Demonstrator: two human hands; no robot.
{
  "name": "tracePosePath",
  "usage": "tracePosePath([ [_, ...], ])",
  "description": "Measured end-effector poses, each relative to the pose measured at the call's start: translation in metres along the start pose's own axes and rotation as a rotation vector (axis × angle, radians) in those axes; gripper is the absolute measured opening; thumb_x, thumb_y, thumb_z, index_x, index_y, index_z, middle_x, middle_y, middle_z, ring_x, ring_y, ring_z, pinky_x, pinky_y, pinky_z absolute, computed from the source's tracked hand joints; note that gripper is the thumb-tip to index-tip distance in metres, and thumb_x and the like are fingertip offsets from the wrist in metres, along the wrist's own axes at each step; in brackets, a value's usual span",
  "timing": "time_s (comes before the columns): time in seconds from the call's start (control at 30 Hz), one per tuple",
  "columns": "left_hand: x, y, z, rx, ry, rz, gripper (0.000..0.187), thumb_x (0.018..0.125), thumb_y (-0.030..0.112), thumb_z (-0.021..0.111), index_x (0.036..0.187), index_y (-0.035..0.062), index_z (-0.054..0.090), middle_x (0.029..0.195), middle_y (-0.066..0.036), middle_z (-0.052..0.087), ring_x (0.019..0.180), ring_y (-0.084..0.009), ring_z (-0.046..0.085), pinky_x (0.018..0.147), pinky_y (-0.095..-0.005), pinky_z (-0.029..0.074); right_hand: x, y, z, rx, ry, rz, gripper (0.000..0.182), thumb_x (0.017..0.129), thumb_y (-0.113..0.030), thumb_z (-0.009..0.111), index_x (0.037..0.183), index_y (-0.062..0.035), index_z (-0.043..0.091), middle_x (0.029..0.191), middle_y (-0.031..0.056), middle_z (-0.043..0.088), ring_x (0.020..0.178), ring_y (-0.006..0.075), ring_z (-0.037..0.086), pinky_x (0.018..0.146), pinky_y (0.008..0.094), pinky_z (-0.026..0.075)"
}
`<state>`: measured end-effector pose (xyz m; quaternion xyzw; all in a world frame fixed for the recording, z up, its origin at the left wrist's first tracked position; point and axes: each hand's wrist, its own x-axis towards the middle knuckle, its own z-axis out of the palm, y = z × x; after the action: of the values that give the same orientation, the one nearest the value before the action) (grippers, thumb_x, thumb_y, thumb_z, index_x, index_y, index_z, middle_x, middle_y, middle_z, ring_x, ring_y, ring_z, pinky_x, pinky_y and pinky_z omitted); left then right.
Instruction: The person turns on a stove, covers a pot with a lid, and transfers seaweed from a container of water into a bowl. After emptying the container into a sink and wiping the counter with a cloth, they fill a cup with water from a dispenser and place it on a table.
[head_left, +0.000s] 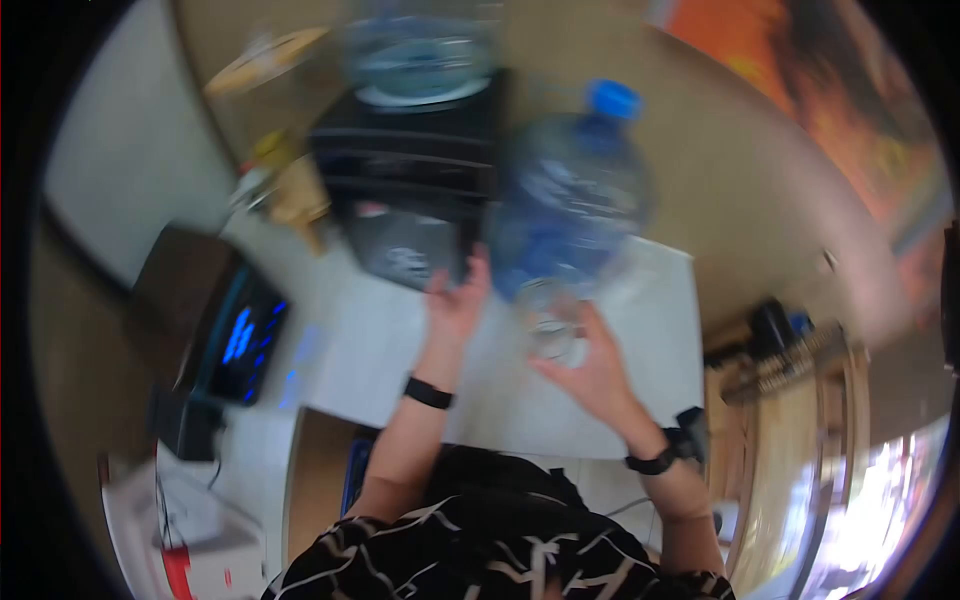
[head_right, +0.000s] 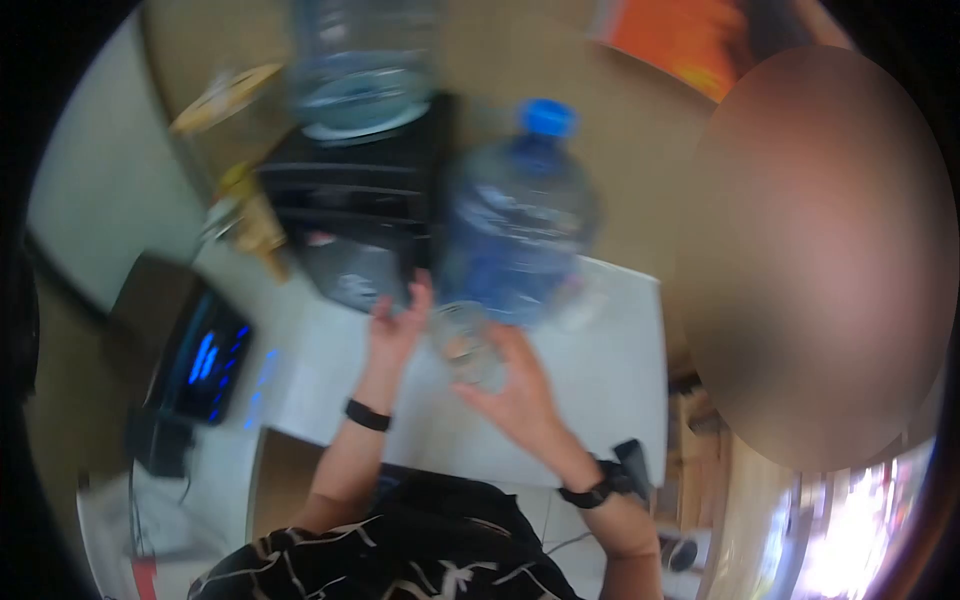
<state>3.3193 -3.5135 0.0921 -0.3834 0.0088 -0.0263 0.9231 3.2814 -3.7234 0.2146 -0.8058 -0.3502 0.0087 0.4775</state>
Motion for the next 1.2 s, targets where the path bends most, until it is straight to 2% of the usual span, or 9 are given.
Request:
tracePosePath([
  [0.2,-0.125,0.008,-0.005,0.542,0.139,0.333,0.037,0.072,0.007,0.046,0.107,-0.006,0.043,0.106,-0.012,0.053,0.102,-0.0211,0.051,0.082,-0.031,0.042,0.066,0.01,0.072,0.072,-0.174,0.178,0.057,0.067,-0.02,0.072,0.112,-0.0023,0.041,0.104,0.0128,0.054,0.1,0.0242,0.052,0.082,0.0313,0.04],
  [0.33,-0.173,0.014,0.009,0.801,0.242,0.554,0.037,0.072,0.007,0.046,0.109,0.0003,0.043,0.111,-0.01,0.051,0.103,-0.0208,0.049,0.085,-0.0315,0.039,0.096,0.055,0.152,0.09,-0.207,0.18,0.055,0.066,-0.021,0.072,0.108,-0.0024,0.042,0.101,0.0143,0.056,0.096,0.0251,0.054,0.081,0.0334,0.042],
  [0.4,-0.171,0.01,0.017,1.223,0.262,0.806,0.038,0.073,0.007,0.045,0.111,0.0047,0.043,0.109,-0.007,0.051,0.102,-0.0169,0.049,0.084,-0.0307,0.037,0.115,0.071,0.184,0.115,-0.167,0.157,0.054,0.066,-0.021,0.072,0.107,-0.0022,0.042,0.1,0.0142,0.056,0.096,0.0254,0.054,0.081,0.0341,0.042],
  [0.5,-0.141,0.014,0.029,1.718,0.22,0.947,0.043,0.073,0.004,0.044,0.116,0.0082,0.042,0.111,-0.007,0.05,0.105,-0.017,0.047,0.087,-0.0316,0.035,0.142,0.089,0.213,0.137,-0.101,0.115,0.052,0.063,-0.016,0.072,0.105,-0.0021,0.043,0.098,0.0145,0.057,0.096,0.0263,0.055,0.08,0.0355,0.042],
  [0.57,-0.117,0.019,0.038,1.832,0.16,0.974,0.049,0.072,0.001,0.043,0.12,0.0059,0.039,0.117,-0.01,0.045,0.111,-0.019,0.042,0.091,-0.0324,0.033,0.154,0.089,0.223,0.145,-0.016,0.146,0.053,0.063,-0.013,0.072,0.106,-0.0018,0.043,0.099,0.0147,0.057,0.096,0.0267,0.055,0.081,0.0361,0.042],
  [0.63,-0.089,0.02,0.053,2.274,0.084,1.176,0.057,0.07,-0.001,0.042,0.127,0.0069,0.036,0.125,-0.013,0.038,0.118,-0.0239,0.036,0.095,-0.0353,0.031,0.162,0.088,0.232,0.202,0.009,0.154,0.053,0.063,-0.012,0.072,0.106,-0.001,0.043,0.1,0.0157,0.056,0.096,0.0282,0.054,0.082,0.0364,0.041],
  [0.73,-0.051,0.029,0.073,2.502,0.014,1.423,0.066,0.068,-0.003,0.042,0.132,0.0096,0.031,0.131,-0.016,0.031,0.121,-0.0304,0.031,0.097,-0.0395,0.028,0.176,0.096,0.244,0.226,0.044,0.108,0.054,0.064,-0.011,0.072,0.108,0.0008,0.042,0.104,0.0179,0.054,0.099,0.0315,0.052,0.083,0.037,0.04],
  [1.03,-0.039,0.036,0.088,2.898,0.435,1.558,0.067,0.068,-0.004,0.046,0.128,0.024,0.041,0.127,-0.017,0.035,0.117,-0.0359,0.033,0.097,-0.0418,0.027,0.186,0.104,0.256,0.049,0.015,-0.012,0.064,0.067,-0.018,0.071,0.116,0.0026,0.036,0.109,0.0209,0.047,0.102,0.0373,0.045,0.087,0.041,0.035],
  [1.2,-0.039,0.049,0.101,2.821,0.37,1.503,0.064,0.067,-0.008,0.048,0.121,0.0251,0.05,0.121,-0.015,0.039,0.111,-0.0343,0.037,0.093,-0.04,0.033,0.186,0.101,0.256,0.004,0.024,0.013,0.066,0.067,-0.018,0.072,0.116,0.0034,0.035,0.111,0.0214,0.044,0.103,0.0379,0.043,0.088,0.0415,0.034],
])
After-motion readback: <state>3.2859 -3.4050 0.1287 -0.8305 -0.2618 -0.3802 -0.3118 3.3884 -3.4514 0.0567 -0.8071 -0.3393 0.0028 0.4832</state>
